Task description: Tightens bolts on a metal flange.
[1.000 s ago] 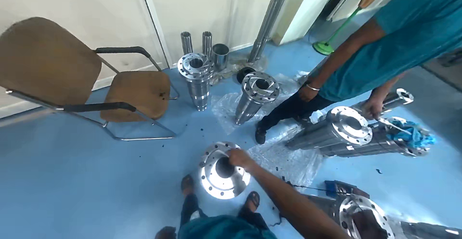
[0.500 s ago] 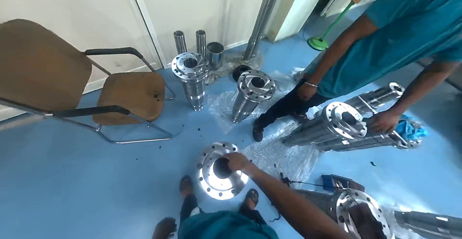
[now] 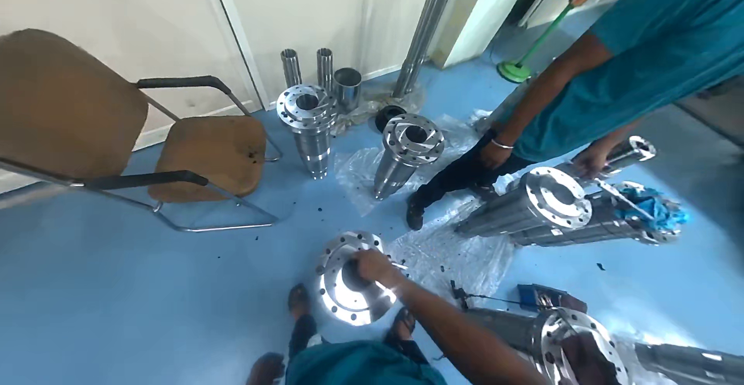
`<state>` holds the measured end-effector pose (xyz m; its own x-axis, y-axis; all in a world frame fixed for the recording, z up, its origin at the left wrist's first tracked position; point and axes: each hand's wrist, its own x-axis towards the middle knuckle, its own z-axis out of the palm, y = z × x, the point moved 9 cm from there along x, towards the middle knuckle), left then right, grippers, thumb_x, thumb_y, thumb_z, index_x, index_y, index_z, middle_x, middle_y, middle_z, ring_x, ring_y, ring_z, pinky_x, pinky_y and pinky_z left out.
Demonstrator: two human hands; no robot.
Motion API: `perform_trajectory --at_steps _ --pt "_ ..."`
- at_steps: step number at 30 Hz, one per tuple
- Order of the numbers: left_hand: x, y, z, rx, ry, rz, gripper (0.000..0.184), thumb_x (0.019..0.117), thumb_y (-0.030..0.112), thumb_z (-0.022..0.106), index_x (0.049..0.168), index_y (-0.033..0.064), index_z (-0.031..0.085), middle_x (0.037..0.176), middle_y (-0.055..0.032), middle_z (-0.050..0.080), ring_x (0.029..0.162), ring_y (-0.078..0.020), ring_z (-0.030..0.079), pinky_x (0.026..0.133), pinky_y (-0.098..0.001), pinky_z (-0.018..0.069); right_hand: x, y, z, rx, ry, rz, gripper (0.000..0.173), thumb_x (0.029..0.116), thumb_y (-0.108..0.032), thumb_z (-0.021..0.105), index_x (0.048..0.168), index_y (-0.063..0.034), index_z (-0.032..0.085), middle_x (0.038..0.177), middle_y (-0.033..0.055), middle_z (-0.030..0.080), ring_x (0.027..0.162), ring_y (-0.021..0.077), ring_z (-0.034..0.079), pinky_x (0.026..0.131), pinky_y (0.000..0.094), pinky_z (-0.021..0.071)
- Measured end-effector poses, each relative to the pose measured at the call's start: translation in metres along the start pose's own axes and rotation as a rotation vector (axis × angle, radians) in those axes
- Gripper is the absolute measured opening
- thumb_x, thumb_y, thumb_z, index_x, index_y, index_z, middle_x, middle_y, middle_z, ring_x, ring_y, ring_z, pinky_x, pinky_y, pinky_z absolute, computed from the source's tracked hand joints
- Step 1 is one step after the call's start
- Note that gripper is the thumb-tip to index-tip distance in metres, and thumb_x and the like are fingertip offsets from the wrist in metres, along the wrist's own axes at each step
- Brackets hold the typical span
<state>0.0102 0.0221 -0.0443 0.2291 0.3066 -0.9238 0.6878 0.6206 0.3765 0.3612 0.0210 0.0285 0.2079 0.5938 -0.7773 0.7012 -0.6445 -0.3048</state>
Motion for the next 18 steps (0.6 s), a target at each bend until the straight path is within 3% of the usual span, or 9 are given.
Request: perform_trajectory --at_steps 1,2,3,6,9,11,13,14,18 --pt "-0.005 0.011 0.004 0.048 -0.139 0.295 0.038 0.1057 -0.001 0.043 0.129 -0.0307 0.041 0.117 -0.0509 0.054 0.099 -0.0549 0.063 0.079 -0.0515 0.0571 0.005 0.016 -0.021 0.026 0.07 0.058 0.039 0.1026 -0.019 0.055 0.139 -0.0083 0.062 0.137 0.0229 0.062 0.126 0.0441 0.059 0.099 0.067 0.047" --pt "-0.013 0.012 0.006 0.046 -0.021 0.019 0.036 0.1077 0.002 0.045 0.138 -0.0183 0.046 0.13 -0.0384 0.057 0.114 -0.0452 0.061 0.095 -0.0503 0.0511 0.004 0.036 -0.039 0.045 0.135 0.119 0.037 0.1021 -0.02 0.058 0.136 -0.0082 0.064 0.133 0.0235 0.065 0.122 0.0447 0.062 0.095 0.0673 0.0489" --pt "-0.006 0.002 0.001 0.022 0.081 -0.05 0.036 0.1085 0.007 0.046 0.139 -0.0117 0.049 0.132 -0.0302 0.06 0.116 -0.0366 0.061 0.098 -0.0475 0.0495 0.001 0.059 -0.052 0.051 0.162 0.18 0.036 0.102 -0.021 0.06 0.134 -0.0055 0.064 0.131 0.0252 0.065 0.121 0.0461 0.062 0.095 0.0682 0.0489" --pt "0.045 -0.043 -0.03 -0.137 0.212 0.053 0.032 0.1081 0.011 0.05 0.133 -0.0088 0.053 0.115 -0.0228 0.065 0.095 -0.0235 0.065 0.083 -0.041 0.0551 -0.019 0.113 -0.036 -0.003 0.012 0.289 0.042 0.1029 -0.029 0.057 0.128 0.0042 0.062 0.129 0.0284 0.064 0.121 0.0454 0.061 0.097 0.0662 0.0477" --pt "0.054 -0.064 -0.038 -0.262 0.264 0.035 0.033 0.1086 0.012 0.048 0.135 -0.0088 0.051 0.114 -0.0227 0.065 0.091 -0.0218 0.066 0.082 -0.0404 0.0552 -0.033 0.081 0.036 -0.044 -0.224 0.033 0.041 0.1065 -0.023 0.052 0.126 0.0119 0.061 0.132 0.0341 0.06 0.126 0.0487 0.057 0.104 0.0668 0.0419" --pt "0.049 -0.072 -0.032 -0.224 0.256 -0.017 0.034 0.1086 0.012 0.047 0.135 -0.009 0.051 0.113 -0.0222 0.065 0.09 -0.0215 0.065 0.083 -0.0406 0.0555 -0.025 0.032 0.052 -0.039 -0.218 -0.087 0.037 0.1052 -0.021 0.053 0.126 0.0072 0.064 0.132 0.0311 0.061 0.126 0.0473 0.057 0.104 0.0671 0.0429" --pt "0.039 -0.075 -0.02 -0.121 0.192 -0.087 0.035 0.1095 0.012 0.046 0.136 -0.0096 0.052 0.122 -0.0248 0.063 0.099 -0.0248 0.065 0.09 -0.0425 0.0535 -0.006 0.004 0.032 0.028 -0.136 -0.061 0.037 0.1058 -0.021 0.049 0.131 0.0016 0.064 0.136 0.0265 0.061 0.129 0.0434 0.057 0.106 0.0649 0.043" --pt "0.034 -0.072 -0.016 -0.076 0.163 -0.103 0.035 0.1096 0.012 0.046 0.137 -0.0096 0.052 0.126 -0.0263 0.062 0.104 -0.027 0.065 0.093 -0.0441 0.0526 0.004 0.005 0.016 0.06 -0.078 -0.004 0.037 0.1057 -0.025 0.051 0.128 0.0013 0.066 0.132 0.0258 0.063 0.126 0.0427 0.059 0.102 0.0647 0.045" --pt "0.048 -0.065 -0.025 -0.113 0.202 -0.018 0.033 0.1093 0.014 0.048 0.134 -0.0071 0.055 0.117 -0.0232 0.066 0.097 -0.0251 0.066 0.086 -0.0439 0.0546 0.022 0.077 -0.038 -0.01 0.067 0.12 0.035 0.1015 -0.025 0.057 0.124 -0.0011 0.068 0.128 0.0249 0.066 0.121 0.0435 0.062 0.097 0.0659 0.0488"
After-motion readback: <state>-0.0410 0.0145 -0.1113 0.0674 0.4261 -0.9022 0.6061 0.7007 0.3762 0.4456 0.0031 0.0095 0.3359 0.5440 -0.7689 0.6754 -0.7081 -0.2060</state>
